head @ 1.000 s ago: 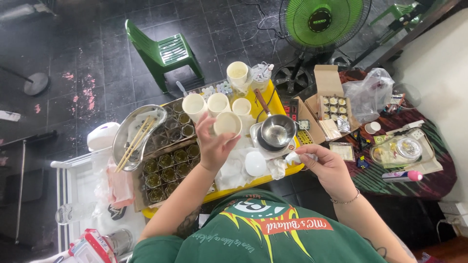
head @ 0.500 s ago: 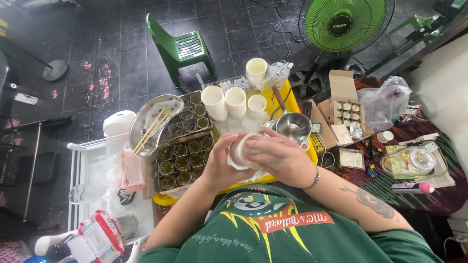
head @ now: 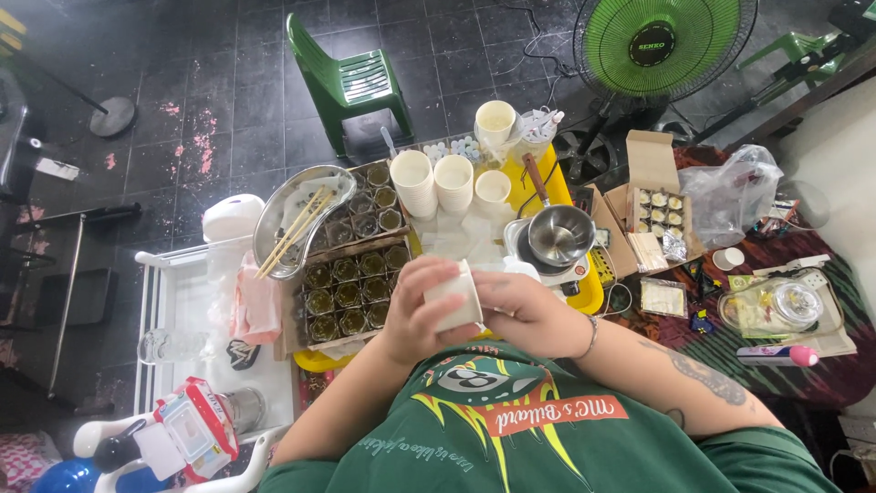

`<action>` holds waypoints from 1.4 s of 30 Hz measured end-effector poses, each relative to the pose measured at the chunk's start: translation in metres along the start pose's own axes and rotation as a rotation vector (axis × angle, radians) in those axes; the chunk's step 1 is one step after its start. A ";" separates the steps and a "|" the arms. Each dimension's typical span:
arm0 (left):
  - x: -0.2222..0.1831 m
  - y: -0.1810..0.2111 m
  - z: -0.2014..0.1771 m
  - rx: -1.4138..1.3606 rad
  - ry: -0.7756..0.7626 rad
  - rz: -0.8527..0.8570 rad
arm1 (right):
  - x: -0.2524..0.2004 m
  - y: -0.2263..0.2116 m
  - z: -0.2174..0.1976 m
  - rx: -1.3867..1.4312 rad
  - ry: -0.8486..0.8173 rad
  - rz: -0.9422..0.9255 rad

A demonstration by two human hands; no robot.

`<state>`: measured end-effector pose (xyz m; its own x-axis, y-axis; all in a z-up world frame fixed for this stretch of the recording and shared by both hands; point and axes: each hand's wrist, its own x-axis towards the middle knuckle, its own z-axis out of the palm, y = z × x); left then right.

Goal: Clean a small white paper cup using a tissue.

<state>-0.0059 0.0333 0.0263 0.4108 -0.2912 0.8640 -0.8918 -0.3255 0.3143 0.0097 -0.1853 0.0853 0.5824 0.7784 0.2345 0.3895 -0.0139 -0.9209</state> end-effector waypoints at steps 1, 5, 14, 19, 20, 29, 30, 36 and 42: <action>-0.001 -0.001 -0.001 0.000 0.001 0.003 | -0.006 0.009 0.002 -0.003 0.001 -0.001; -0.001 -0.006 -0.006 0.077 0.032 0.070 | -0.004 -0.006 0.009 0.471 -0.027 0.059; 0.006 -0.002 -0.011 -0.069 0.004 -0.010 | -0.007 0.001 0.024 -0.729 0.092 -0.292; 0.006 0.000 -0.016 -0.067 -0.018 -0.014 | -0.010 0.001 0.032 -0.573 0.072 -0.225; 0.006 -0.001 -0.017 -0.029 -0.018 0.004 | -0.011 0.000 0.033 -0.437 0.071 -0.183; -0.013 -0.014 -0.021 0.069 0.080 0.138 | -0.013 -0.007 0.043 0.366 -0.033 0.015; -0.013 -0.013 -0.021 0.040 0.116 0.113 | -0.009 -0.011 0.044 0.237 -0.039 -0.024; -0.002 0.014 -0.028 -0.294 0.155 -0.282 | 0.000 0.003 0.063 -0.469 0.131 -0.222; -0.023 -0.005 -0.037 -1.323 0.243 -1.313 | 0.018 0.023 0.060 -1.036 0.147 -0.392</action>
<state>-0.0176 0.0752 0.0195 0.9379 -0.3106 -0.1548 0.3271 0.6419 0.6935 -0.0140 -0.1337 0.0498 0.3406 0.7627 0.5498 0.9314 -0.3534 -0.0868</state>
